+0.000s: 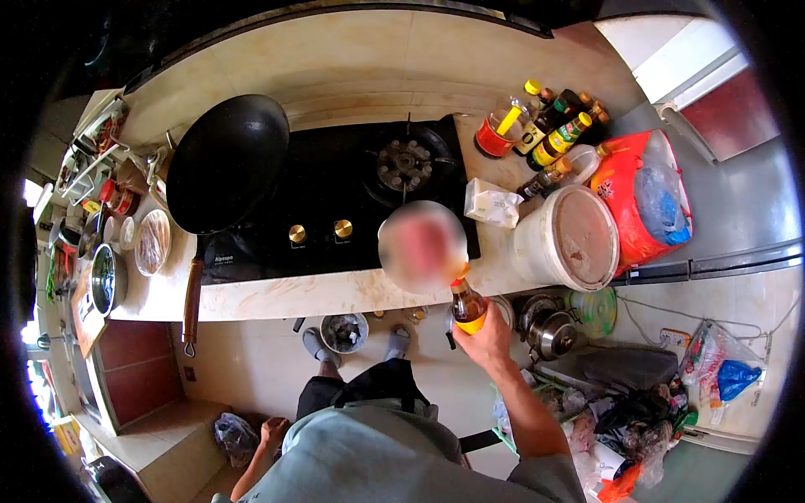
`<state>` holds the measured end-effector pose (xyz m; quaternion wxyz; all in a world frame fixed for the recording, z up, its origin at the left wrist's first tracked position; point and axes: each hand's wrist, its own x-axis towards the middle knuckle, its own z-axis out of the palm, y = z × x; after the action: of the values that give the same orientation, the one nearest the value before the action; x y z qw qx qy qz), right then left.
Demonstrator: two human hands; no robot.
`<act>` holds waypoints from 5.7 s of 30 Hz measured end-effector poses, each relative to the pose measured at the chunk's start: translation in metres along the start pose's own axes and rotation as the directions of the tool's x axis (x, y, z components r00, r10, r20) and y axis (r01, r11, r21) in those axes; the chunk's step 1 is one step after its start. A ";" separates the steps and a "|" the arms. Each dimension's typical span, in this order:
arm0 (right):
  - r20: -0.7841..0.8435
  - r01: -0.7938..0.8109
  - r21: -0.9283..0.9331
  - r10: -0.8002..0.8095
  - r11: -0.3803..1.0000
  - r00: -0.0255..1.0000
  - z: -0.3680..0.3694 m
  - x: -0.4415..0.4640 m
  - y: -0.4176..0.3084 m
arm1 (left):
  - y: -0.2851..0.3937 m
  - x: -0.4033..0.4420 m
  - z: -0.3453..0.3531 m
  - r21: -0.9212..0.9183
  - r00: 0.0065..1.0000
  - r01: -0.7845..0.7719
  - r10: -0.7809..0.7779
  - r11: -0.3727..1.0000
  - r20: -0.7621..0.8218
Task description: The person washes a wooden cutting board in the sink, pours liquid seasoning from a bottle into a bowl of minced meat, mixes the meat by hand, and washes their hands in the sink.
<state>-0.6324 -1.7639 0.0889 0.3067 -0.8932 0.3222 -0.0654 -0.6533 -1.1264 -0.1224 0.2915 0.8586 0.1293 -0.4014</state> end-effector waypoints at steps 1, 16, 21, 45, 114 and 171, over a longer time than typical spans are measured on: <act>0.000 -0.008 -0.021 0.008 1.000 1.000 -0.001 0.002 0.000 | -0.006 -0.001 0.007 -0.136 0.998 -0.014 0.021 0.991 0.053; 0.064 -0.062 -0.232 0.078 0.971 0.995 0.006 0.027 -0.002 | 0.042 0.031 -0.006 -0.272 0.993 -0.105 0.088 0.957 -0.073; 0.101 -0.065 -0.237 0.091 0.969 0.991 0.006 0.033 -0.004 | 0.043 0.020 -0.012 -0.311 0.999 -0.044 0.032 0.950 -0.044; -0.156 0.080 0.292 -0.035 0.953 0.987 0.026 0.017 -0.015 | 0.440 -0.045 -0.017 -0.259 0.667 -0.723 0.745 0.641 -0.019; 0.053 -0.284 0.668 0.336 0.688 0.940 0.000 -0.061 0.089 | 0.897 0.025 0.166 0.009 0.298 -0.954 0.954 0.298 -0.008; 0.291 -0.359 0.901 0.274 0.245 0.917 0.113 0.080 0.045 | 0.657 0.090 0.124 0.600 0.280 -0.799 0.861 -0.036 0.425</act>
<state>-0.5579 -1.7833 -0.0351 0.7854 -0.4635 0.3841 -0.1445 -0.3718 -1.7254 0.0070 0.0947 0.8045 -0.5735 -0.1221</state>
